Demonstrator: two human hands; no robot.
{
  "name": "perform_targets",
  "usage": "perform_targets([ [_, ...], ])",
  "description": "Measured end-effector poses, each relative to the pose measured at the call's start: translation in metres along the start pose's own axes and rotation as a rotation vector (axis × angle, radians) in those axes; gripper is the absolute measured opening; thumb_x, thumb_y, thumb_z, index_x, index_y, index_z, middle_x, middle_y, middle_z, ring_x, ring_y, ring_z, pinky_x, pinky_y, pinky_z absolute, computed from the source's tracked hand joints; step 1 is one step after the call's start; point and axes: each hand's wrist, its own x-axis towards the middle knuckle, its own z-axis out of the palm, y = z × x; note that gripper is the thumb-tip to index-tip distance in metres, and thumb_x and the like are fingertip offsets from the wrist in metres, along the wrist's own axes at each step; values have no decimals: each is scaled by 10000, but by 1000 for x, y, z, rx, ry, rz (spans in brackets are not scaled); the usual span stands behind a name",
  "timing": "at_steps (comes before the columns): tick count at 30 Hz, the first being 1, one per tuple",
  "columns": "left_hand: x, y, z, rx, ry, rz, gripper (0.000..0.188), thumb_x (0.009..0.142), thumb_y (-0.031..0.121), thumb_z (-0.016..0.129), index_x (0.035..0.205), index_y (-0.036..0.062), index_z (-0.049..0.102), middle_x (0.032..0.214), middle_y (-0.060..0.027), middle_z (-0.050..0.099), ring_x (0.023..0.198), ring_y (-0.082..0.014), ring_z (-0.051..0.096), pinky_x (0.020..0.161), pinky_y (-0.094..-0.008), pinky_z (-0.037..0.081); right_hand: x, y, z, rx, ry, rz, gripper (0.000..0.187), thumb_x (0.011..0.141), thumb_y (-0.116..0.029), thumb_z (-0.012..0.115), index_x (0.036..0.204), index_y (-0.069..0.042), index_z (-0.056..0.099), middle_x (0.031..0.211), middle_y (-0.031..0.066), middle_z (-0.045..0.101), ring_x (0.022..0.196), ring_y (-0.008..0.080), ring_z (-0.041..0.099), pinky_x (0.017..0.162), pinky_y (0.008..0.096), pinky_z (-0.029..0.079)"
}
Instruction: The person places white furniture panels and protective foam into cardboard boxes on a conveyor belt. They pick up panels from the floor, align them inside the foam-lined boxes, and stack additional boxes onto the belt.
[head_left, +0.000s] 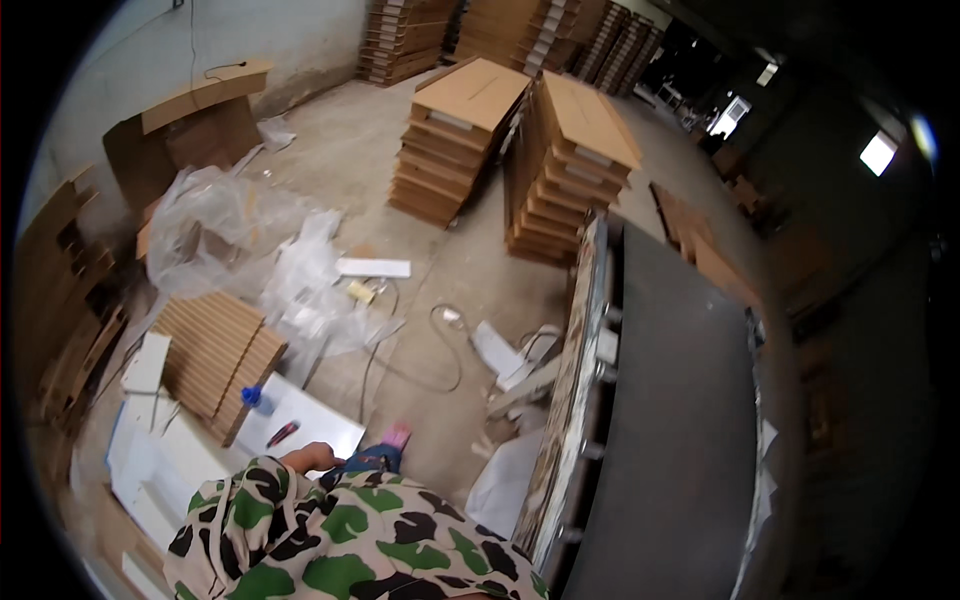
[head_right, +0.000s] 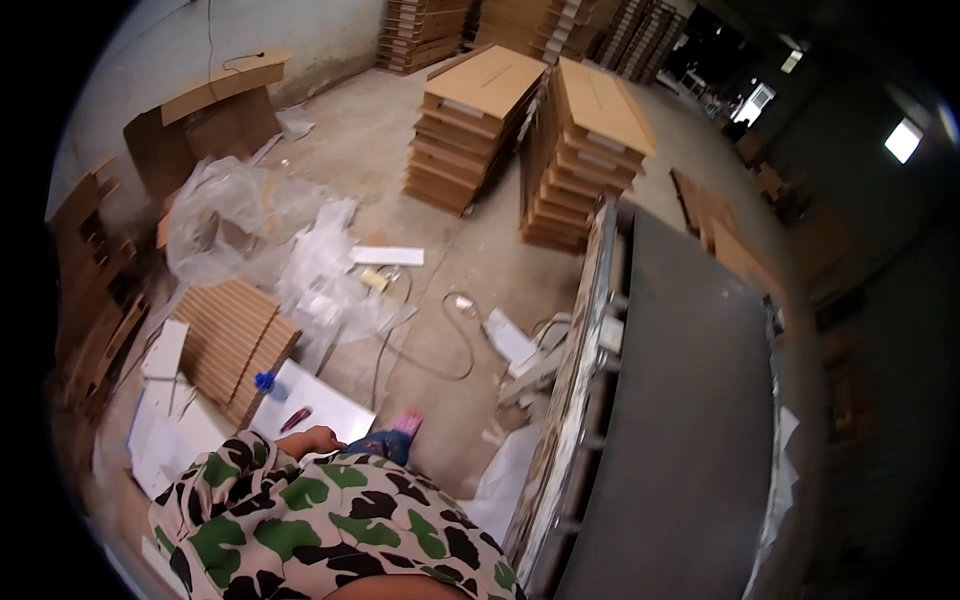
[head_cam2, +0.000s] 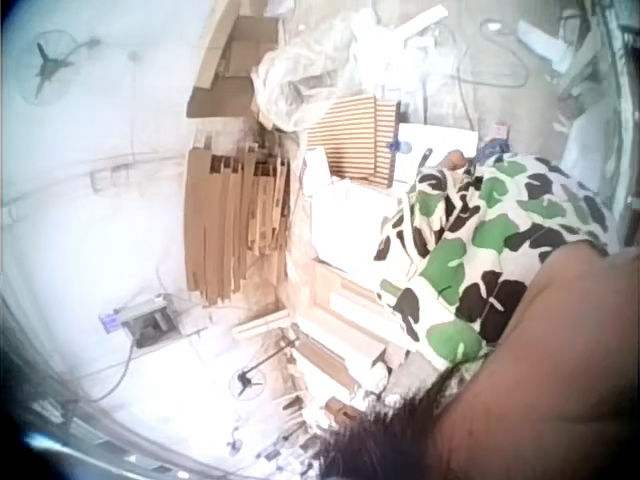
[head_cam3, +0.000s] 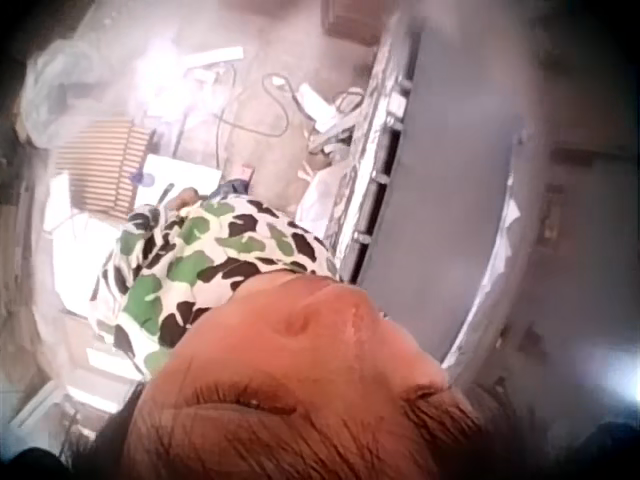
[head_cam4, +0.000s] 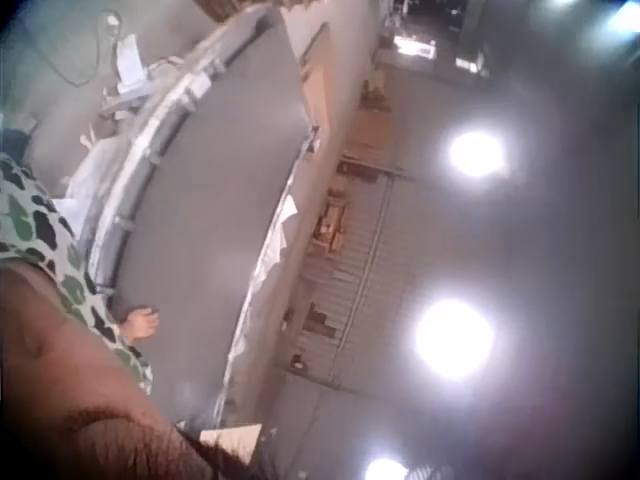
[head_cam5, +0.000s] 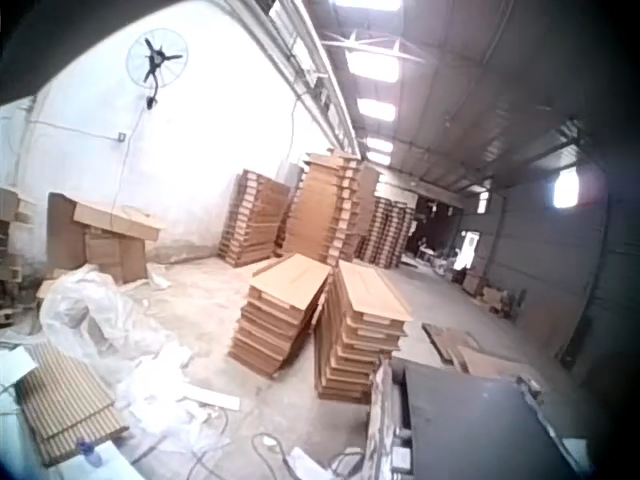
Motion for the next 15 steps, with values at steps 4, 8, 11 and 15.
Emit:
perform_targets([
  [4,83,43,-123,-215,327,102,525,783,527,513,739,22,650,764,-209,619,764,-371,597,695,-438,467,21,-78,8,62,-241,230,311,874,-261,514,1039,-4,572,1059,183,577,921,339,564,780,423,452],
  [8,136,79,-234,-466,521,162,457,775,468,551,743,23,648,743,-201,621,756,-355,606,693,-420,474,80,-151,50,428,-382,522,323,888,-247,502,1069,16,557,1087,199,566,921,349,563,807,406,455],
  [11,177,83,-273,-401,539,80,444,772,462,556,771,30,659,776,-198,630,769,-343,614,700,-412,479,175,-256,68,587,-233,260,293,900,-238,490,1055,-5,579,961,181,612,848,290,590,781,365,472],
  [15,230,100,-293,-509,371,117,408,763,444,587,839,52,670,825,-169,646,795,-319,620,723,-380,480,295,-482,43,1452,-602,569,299,921,-246,479,1051,6,573,846,91,628,643,135,582,579,231,471],
])
